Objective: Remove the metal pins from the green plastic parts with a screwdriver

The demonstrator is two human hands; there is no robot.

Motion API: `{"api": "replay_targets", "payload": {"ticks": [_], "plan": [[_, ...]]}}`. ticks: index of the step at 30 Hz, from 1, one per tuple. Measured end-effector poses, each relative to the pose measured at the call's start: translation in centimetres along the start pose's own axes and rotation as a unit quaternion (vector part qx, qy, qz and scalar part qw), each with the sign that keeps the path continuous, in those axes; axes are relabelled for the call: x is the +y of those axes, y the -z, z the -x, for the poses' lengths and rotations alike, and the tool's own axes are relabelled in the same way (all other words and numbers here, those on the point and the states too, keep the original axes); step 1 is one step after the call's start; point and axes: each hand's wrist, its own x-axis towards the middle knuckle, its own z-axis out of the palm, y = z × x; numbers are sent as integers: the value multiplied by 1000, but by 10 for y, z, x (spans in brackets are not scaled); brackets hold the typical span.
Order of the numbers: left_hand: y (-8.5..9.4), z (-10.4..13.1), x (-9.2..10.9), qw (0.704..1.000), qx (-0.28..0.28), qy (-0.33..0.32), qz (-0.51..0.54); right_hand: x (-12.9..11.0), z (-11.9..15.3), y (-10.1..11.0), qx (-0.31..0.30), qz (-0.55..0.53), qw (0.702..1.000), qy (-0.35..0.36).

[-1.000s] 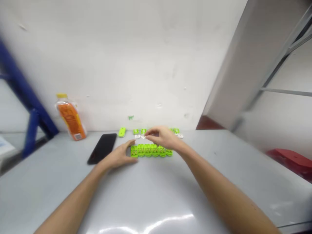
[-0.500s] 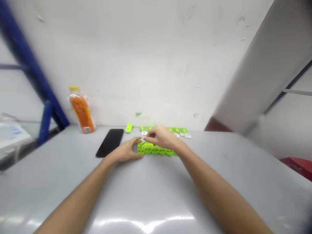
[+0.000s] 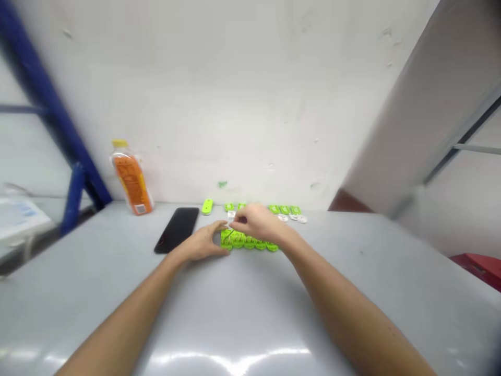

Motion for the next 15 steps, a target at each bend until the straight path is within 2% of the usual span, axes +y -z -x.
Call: {"api": "replay_targets", "payload": {"ticks": [3, 8, 12, 15], "plan": [[0, 0, 1, 1000, -3, 2, -2, -3, -1, -1, 1, 36, 999, 1], [2, 0, 4, 1000, -10, -2, -9, -15, -6, -14, 101, 118, 987, -50], [3, 1, 7, 1000, -12, -6, -9, -21, -9, -26, 115, 131, 983, -58], [3, 2, 10, 1000, -17, 0, -9, -22, -9, -26, 109, 150, 981, -53]]}}
